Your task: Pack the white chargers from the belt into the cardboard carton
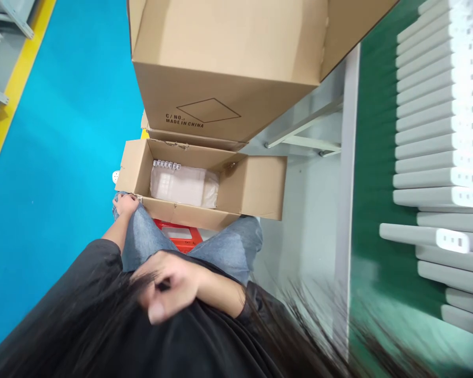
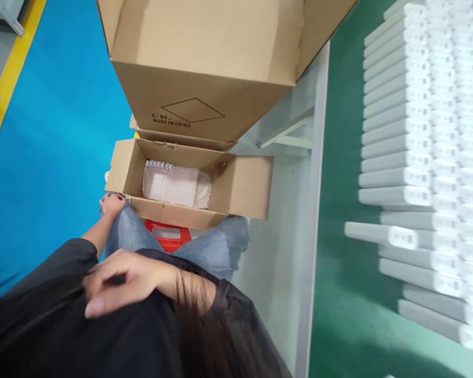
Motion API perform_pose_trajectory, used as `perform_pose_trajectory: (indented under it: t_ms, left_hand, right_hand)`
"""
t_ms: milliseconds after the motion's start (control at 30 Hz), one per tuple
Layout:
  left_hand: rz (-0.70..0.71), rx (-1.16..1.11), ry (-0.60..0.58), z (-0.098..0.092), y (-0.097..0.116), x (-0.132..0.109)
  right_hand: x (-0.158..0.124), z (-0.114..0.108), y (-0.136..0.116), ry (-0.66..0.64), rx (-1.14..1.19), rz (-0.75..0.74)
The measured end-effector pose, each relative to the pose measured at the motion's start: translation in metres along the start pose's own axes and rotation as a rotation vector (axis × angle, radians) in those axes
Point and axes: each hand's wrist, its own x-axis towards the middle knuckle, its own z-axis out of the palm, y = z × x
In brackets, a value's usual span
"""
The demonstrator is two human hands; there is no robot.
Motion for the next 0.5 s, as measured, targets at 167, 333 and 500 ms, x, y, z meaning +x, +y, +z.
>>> perform_pose_trajectory:
  t_ms: [167, 333, 500]
  left_hand:
    - [-0.002, -0.020, 0.004, -0.009, 0.000, -0.002]
    - [0.004, -0.066, 0.012, -0.026, 0.001, -0.015]
    - [-0.004, -0.138, -0.005, -0.047, 0.013, -0.036]
  right_hand:
    - [-0.061, -0.034, 0.068, 0.742, -0.223, 0.397]
    - [-0.196, -0.052, 0.112, 1.119, -0.836, 0.994]
    - [-0.280, -0.049, 0.107, 1.410, -1.116, 1.304]
